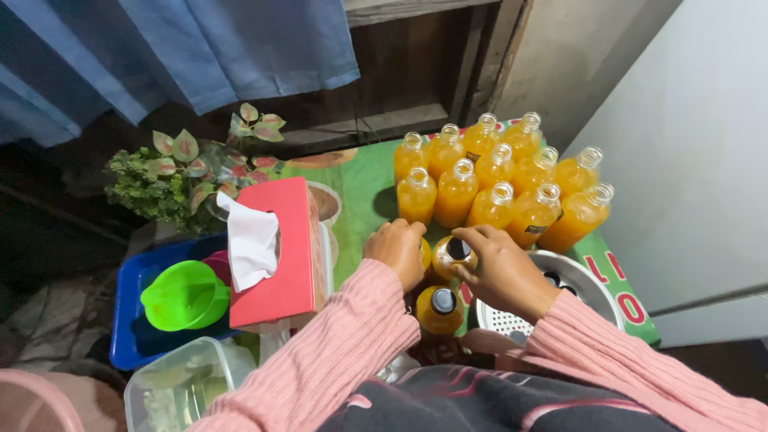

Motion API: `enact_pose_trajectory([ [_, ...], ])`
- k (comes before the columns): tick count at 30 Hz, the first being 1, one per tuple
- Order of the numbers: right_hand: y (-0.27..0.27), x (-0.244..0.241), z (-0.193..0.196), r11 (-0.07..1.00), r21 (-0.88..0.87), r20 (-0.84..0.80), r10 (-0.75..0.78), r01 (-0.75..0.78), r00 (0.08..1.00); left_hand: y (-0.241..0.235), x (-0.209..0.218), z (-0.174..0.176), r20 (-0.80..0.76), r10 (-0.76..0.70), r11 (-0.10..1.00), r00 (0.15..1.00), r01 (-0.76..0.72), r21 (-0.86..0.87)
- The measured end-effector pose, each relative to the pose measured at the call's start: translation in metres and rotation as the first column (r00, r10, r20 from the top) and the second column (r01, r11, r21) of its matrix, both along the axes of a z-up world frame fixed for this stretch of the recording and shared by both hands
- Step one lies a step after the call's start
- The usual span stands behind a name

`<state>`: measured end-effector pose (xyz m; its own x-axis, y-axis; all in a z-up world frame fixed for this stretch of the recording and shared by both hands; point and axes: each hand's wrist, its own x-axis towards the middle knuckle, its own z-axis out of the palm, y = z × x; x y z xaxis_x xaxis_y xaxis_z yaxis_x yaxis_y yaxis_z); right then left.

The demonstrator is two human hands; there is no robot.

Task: The person repeatedly picks up small bottles filled with orange liquid, wipes the necks with a tissue, and screws on black caps. The capped bottles are placed back on the table among other filled bottles.

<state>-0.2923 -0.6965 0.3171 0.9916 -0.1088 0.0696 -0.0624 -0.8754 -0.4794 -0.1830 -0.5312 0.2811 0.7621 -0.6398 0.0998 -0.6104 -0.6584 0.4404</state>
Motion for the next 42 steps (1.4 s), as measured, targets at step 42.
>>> enact_pose_trajectory([
  [42, 0.073, 0.077, 0.004, 0.972, 0.157, 0.098, 0.161, -0.175, 0.982, 0.040, 0.146, -0.031, -0.095, 0.032, 0.998, 0.995, -0.028, 0.051],
])
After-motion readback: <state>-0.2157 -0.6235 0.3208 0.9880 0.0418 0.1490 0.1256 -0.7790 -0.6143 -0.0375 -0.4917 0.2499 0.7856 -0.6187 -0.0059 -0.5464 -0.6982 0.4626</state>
